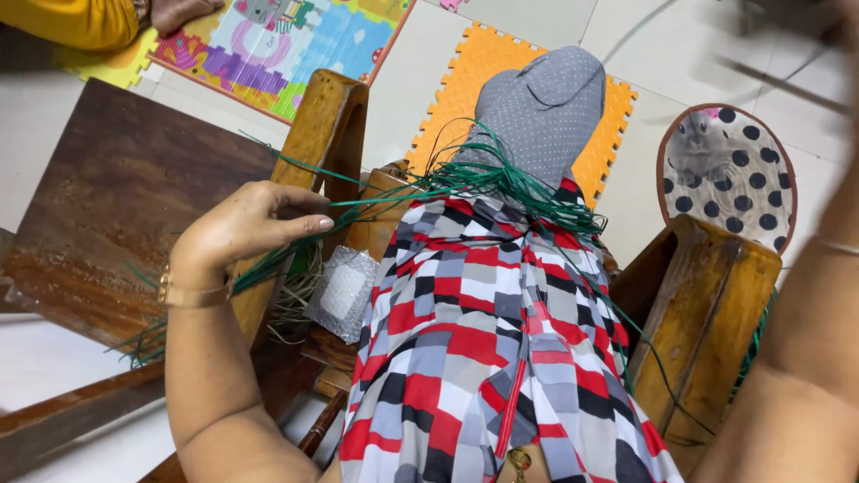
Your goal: Weaving and knotting green plastic strips to create a mesh or mat-like structure.
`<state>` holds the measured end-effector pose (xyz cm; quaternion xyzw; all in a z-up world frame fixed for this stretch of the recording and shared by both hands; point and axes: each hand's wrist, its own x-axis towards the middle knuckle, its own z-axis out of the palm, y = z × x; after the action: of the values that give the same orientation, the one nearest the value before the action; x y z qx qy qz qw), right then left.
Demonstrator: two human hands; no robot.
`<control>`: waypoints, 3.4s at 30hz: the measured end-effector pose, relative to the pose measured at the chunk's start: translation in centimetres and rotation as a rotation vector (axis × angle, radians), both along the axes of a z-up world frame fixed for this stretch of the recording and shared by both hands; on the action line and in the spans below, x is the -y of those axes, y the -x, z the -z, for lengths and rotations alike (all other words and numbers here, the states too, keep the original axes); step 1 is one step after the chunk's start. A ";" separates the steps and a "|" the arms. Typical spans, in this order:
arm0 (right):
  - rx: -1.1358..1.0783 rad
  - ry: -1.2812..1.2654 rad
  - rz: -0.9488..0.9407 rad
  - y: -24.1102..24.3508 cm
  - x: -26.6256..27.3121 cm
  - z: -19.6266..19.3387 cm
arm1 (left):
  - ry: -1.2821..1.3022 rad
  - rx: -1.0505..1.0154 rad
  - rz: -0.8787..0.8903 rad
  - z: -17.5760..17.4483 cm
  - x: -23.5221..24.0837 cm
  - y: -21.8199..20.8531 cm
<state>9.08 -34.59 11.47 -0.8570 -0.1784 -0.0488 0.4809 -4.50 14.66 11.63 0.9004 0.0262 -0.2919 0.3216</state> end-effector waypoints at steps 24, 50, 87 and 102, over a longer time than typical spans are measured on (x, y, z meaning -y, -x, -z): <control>-0.589 -0.180 -0.115 4.4 -11.8 9.6 | -0.271 0.973 0.034 1.4 4.2 -6.5; 0.001 0.292 -0.052 9.6 -16.8 10.3 | 0.337 0.651 0.012 11.4 15.4 -1.8; -0.073 0.035 -0.064 8.0 -14.4 10.9 | 0.813 0.390 -0.224 17.4 17.8 -5.4; -0.097 0.068 -0.091 8.1 -14.4 10.9 | 0.829 0.314 -0.236 16.4 17.4 -4.6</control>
<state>0.99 -20.15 0.60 -0.8652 -0.1954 0.0208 0.4613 0.06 -2.75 -4.77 0.7198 -0.0395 -0.0992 0.6859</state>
